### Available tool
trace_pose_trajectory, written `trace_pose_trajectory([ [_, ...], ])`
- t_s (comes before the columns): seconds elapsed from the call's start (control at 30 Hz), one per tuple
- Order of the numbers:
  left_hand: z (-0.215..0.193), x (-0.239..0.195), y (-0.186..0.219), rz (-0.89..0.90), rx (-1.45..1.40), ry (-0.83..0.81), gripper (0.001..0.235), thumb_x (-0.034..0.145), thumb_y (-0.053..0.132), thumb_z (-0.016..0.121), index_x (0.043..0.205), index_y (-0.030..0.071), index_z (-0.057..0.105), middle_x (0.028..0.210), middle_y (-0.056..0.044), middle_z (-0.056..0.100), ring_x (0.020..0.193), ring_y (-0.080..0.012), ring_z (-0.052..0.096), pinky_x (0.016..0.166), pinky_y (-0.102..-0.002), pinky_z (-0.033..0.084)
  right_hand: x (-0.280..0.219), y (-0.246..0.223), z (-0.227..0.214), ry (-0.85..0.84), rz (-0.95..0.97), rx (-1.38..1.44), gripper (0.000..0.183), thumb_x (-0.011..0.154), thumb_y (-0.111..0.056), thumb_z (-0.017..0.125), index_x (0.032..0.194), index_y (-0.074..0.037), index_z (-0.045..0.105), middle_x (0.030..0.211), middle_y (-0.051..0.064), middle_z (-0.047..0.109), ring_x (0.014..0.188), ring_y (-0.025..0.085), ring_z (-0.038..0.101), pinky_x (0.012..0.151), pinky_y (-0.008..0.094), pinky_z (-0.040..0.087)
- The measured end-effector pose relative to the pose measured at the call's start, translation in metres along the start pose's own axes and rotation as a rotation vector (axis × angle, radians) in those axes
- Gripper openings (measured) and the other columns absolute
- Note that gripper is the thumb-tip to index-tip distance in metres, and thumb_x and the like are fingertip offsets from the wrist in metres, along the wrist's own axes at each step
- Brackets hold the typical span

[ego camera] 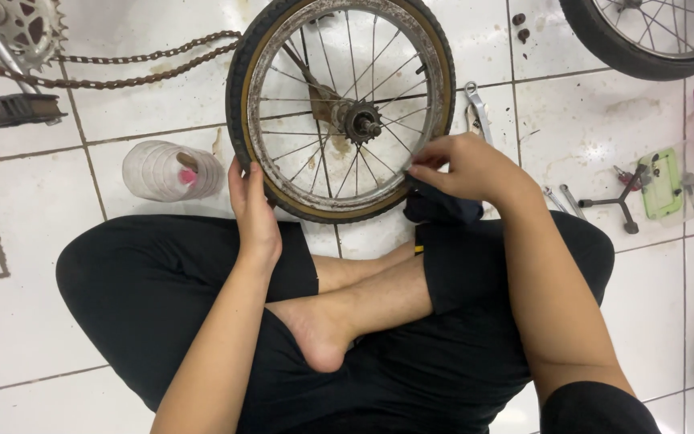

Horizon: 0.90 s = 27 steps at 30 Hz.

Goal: The person sits on the floor and cleans a bicycle wheel using a dark cloth. They wipe the tire, rim, and hub, then remove and clean the axle nut before placing it in a container. The person also uses a brush to scrub the wheel hub and spokes.

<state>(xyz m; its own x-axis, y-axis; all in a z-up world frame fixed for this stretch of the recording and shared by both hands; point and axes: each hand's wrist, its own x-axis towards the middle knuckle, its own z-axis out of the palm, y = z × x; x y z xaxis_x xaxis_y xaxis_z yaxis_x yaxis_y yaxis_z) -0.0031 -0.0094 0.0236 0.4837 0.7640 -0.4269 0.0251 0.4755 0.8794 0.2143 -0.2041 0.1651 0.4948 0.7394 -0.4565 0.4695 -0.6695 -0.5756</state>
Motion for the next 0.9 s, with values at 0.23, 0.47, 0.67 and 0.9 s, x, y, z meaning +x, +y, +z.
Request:
trace_pose_trajectory([
  [0.23, 0.002, -0.006, 0.011, 0.013, -0.065, -0.003, 0.054, 0.107, 0.040, 0.061, 0.151, 0.016, 0.041, 0.133, -0.012, 0.050, 0.121, -0.0267, 0.054, 0.096, -0.051, 0.042, 0.031, 0.000, 0.034, 0.478, -0.568, 0.024, 0.046, 0.084, -0.005, 0.085, 0.128, -0.009, 0.070, 0.098, 0.007, 0.068, 0.079, 0.025, 0.072, 0.074, 0.037, 0.056],
  [0.47, -0.006, -0.007, -0.002, 0.031, -0.083, 0.007, 0.046, 0.106, 0.035, 0.062, 0.145, 0.016, 0.048, 0.122, -0.008, 0.059, 0.109, -0.0200, 0.062, 0.087, -0.040, 0.050, 0.039, 0.009, 0.036, 0.563, -0.669, -0.126, 0.021, 0.092, 0.002, 0.082, 0.112, -0.003, 0.076, 0.092, 0.008, 0.069, 0.073, 0.026, 0.071, 0.073, 0.035, 0.056],
  [0.67, -0.005, -0.012, -0.006, 0.130, -0.064, -0.024, 0.039, 0.108, 0.025, 0.060, 0.143, 0.013, 0.048, 0.111, -0.004, 0.060, 0.098, -0.0106, 0.061, 0.082, -0.027, 0.054, 0.039, 0.012, 0.033, 0.589, -0.606, -0.117, 0.018, 0.094, -0.004, 0.088, 0.103, 0.001, 0.073, 0.079, 0.006, 0.066, 0.067, 0.025, 0.068, 0.069, 0.035, 0.053],
  [0.9, -0.001, -0.019, 0.002, 0.241, -0.027, -0.044, 0.038, 0.105, 0.020, 0.066, 0.139, 0.012, 0.050, 0.103, -0.001, 0.058, 0.095, -0.0086, 0.059, 0.084, -0.025, 0.051, 0.046, 0.024, 0.028, 0.662, -0.569, -0.398, 0.030, 0.100, -0.026, 0.088, 0.085, -0.009, 0.068, 0.066, -0.002, 0.057, 0.059, 0.020, 0.062, 0.064, 0.033, 0.048],
])
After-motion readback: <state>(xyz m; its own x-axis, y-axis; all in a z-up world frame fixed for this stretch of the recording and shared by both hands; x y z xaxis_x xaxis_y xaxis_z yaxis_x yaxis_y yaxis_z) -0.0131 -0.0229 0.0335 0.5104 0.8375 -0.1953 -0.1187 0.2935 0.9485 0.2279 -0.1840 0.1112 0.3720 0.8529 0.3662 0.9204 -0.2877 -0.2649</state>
